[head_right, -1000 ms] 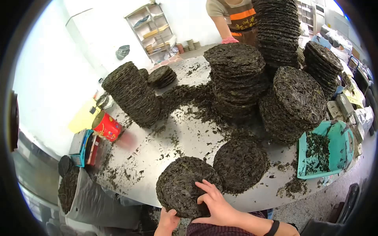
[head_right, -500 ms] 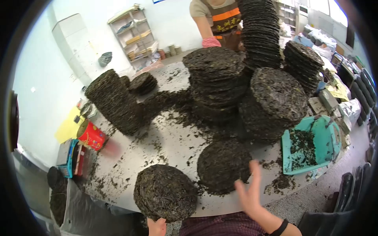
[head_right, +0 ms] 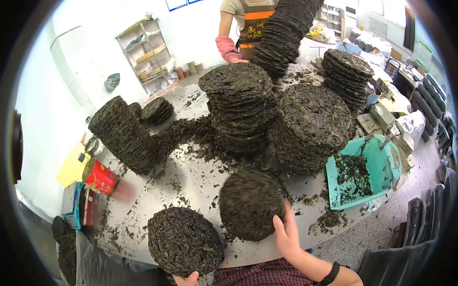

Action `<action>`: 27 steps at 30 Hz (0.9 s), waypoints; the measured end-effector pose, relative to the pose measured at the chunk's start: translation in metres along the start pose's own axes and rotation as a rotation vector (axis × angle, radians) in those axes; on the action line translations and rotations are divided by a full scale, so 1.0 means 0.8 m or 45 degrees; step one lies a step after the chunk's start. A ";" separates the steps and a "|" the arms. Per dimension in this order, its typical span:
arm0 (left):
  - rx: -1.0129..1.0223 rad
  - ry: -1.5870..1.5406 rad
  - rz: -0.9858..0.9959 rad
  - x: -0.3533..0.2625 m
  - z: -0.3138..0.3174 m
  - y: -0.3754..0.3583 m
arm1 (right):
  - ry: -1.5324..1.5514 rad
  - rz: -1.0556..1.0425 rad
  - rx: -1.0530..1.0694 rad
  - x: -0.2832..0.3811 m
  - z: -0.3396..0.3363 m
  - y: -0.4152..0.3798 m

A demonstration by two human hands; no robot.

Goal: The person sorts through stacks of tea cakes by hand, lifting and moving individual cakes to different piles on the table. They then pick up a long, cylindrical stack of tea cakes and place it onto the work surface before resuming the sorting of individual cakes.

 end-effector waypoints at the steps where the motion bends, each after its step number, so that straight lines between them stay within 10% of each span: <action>1: 0.016 -0.002 0.000 0.002 0.000 0.001 | -0.004 -0.005 -0.015 -0.002 -0.009 -0.002; 3: -0.006 0.137 -0.062 0.012 -0.002 0.002 | -0.574 -0.292 -0.153 0.015 -0.023 -0.009; 9: 0.006 0.135 -0.129 -0.011 0.031 0.000 | -0.341 -0.457 0.992 0.089 0.077 -0.060; 15: -0.095 -0.096 -0.040 -0.034 0.033 0.005 | -0.474 -0.511 1.151 0.075 0.103 -0.064; 19: -0.067 0.157 0.232 -0.023 0.026 0.004 | -0.548 -0.744 0.929 0.092 0.101 -0.064; 21: -0.059 0.091 0.187 -0.019 0.022 0.006 | -0.431 -0.283 0.872 0.079 0.084 -0.053; 25: -0.030 -0.078 0.061 -0.028 0.007 0.005 | -0.009 0.268 0.208 0.039 0.005 -0.020; 27: 0.031 0.133 0.095 -0.019 -0.002 0.007 | 0.090 -0.072 -0.248 0.026 -0.013 -0.009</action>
Point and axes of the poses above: each hand's wrist, its own y-axis towards the middle knuckle, its own z-axis out of the palm, x = y × z, the point moved 3 cm from there along y, towards the middle knuckle, and after that the axes turned 2 degrees about z, right-handed, at the moved point
